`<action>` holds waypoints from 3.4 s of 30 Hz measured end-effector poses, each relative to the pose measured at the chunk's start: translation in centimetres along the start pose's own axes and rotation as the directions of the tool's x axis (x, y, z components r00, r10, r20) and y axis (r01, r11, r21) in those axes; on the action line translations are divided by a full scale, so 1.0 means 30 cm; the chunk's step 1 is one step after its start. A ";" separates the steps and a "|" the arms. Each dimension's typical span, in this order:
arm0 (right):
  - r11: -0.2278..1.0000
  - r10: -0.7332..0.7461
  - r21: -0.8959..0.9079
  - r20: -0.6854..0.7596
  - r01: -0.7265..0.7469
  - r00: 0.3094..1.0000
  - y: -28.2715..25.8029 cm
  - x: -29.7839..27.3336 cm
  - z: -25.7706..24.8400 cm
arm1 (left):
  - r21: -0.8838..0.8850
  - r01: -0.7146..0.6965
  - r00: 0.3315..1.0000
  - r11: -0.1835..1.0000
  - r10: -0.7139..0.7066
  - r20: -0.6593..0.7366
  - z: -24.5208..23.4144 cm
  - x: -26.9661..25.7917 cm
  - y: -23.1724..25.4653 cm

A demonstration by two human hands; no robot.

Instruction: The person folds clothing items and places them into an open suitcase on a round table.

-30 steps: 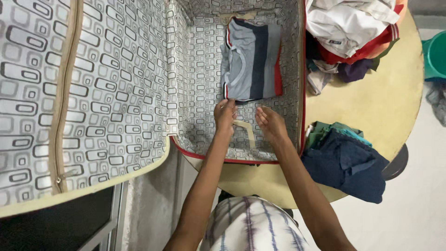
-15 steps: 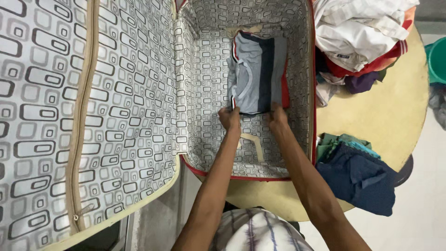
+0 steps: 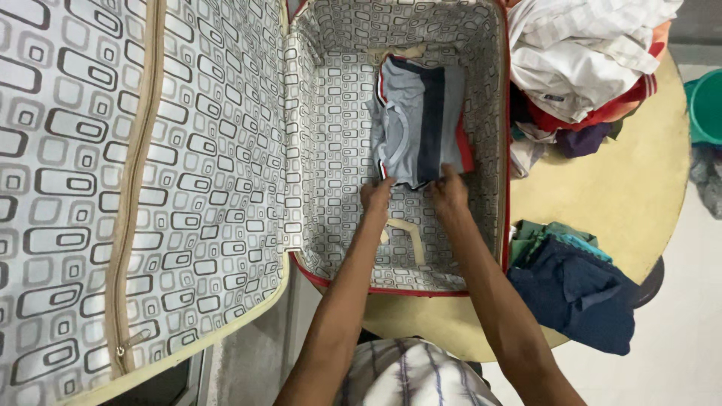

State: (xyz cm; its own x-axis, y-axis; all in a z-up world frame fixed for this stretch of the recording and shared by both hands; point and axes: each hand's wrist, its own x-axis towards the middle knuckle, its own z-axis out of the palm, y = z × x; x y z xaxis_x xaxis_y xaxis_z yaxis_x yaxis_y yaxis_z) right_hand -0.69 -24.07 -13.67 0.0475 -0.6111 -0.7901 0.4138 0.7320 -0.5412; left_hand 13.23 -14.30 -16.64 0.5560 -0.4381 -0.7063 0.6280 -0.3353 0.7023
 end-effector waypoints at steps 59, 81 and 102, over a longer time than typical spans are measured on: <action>0.514 -0.764 -0.011 0.448 0.857 0.464 -0.550 -1.298 -1.096 | -0.516 -0.193 0.528 0.835 0.531 0.662 0.285 -1.599 -0.023; 0.770 -0.638 0.429 0.540 0.472 0.550 -0.643 -1.032 -0.828 | 0.377 -0.859 0.510 0.347 0.655 0.557 0.036 -1.224 -0.167; 0.806 -0.580 0.542 0.644 0.238 0.498 -0.610 -0.923 -0.788 | -0.110 -0.798 0.048 0.593 0.245 0.968 0.394 -0.882 -0.089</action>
State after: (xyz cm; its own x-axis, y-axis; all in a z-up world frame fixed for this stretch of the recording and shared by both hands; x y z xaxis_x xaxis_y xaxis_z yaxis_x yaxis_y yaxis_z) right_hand -31.06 -13.42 11.32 0.3691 -0.9234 0.1056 0.8378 0.2814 -0.4678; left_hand -9.61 -11.67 1.21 -0.3466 -0.9109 0.2240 -0.0112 0.2428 0.9700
